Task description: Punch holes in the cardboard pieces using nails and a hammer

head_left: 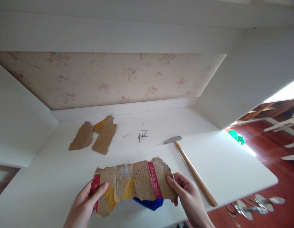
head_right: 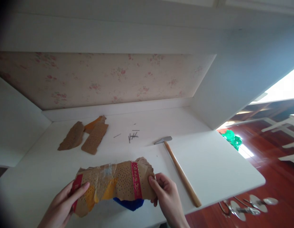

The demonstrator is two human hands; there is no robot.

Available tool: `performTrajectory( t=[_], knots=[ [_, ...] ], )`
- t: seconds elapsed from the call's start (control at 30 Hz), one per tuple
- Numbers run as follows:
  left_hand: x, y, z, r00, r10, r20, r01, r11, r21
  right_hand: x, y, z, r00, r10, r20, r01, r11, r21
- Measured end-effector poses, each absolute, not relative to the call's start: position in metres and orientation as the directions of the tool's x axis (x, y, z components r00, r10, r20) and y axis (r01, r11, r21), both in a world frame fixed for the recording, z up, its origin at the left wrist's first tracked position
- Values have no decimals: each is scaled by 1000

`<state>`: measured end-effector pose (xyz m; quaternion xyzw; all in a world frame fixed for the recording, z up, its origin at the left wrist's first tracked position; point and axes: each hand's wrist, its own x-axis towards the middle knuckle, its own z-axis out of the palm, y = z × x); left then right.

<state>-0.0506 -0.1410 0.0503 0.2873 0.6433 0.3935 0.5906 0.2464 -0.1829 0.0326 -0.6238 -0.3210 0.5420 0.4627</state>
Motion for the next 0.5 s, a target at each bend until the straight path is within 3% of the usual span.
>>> performTrajectory(
  t=[0.13,0.23,0.33,0.4,0.5],
  knots=[
    [-48,-144,22,-268,893,-360,157,409,899,245,-185,18,213,894,-395,-77,-388,-919],
    [-50,-142,15,-307,949,75,552,114,826,244,-185,13,225,888,-401,-96,-389,-916],
    [-37,-143,34,-2,868,496,792,-301,531,242,-185,14,234,887,-399,-96,-387,-917],
    [-16,-146,54,285,761,583,760,-550,346,240,-186,16,247,886,-393,-102,-379,-920],
    [26,-149,70,589,585,557,630,-765,137,236,-187,16,263,894,-364,-113,-346,-931]
  ],
)
